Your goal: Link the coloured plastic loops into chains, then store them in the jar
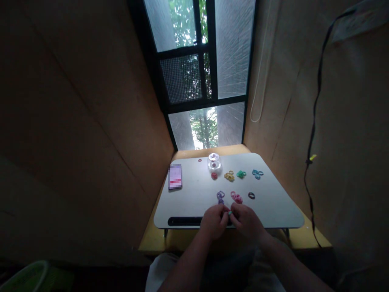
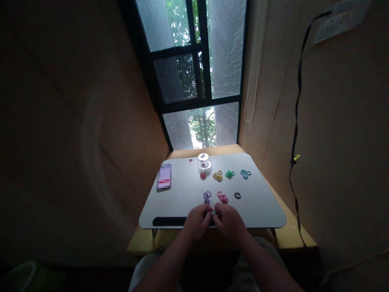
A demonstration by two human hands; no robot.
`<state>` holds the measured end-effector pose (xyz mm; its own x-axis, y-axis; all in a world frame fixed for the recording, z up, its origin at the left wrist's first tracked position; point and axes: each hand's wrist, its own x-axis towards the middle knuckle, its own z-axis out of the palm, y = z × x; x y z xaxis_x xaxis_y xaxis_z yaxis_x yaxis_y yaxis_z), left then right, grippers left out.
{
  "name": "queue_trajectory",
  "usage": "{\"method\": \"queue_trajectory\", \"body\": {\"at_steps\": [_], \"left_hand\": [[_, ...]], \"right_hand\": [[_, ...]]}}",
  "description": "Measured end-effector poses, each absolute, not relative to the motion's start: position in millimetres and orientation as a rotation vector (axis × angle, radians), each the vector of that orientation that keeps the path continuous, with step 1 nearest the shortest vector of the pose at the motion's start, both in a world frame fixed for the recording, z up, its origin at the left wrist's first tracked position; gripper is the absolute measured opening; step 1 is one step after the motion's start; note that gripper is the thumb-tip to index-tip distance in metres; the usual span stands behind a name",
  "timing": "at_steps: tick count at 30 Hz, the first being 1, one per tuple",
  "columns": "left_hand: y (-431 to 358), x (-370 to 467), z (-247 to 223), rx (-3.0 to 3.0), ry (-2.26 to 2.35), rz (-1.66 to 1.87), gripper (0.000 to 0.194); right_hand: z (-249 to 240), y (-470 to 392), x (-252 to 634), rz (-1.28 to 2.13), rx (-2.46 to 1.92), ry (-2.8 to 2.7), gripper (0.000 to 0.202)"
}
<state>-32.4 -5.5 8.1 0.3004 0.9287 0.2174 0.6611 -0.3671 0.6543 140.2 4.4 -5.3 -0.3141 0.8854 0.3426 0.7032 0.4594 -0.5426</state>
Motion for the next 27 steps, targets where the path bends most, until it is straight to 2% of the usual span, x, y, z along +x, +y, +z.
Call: {"method": "queue_trajectory", "body": {"at_steps": [27], "left_hand": [[-4.7,-32.0,6.4,2.152,1.392,0.809,0.018]], "right_hand": [[-4.7,4.5,140.9,0.384,-1.322,-2.147,0.013]]}}
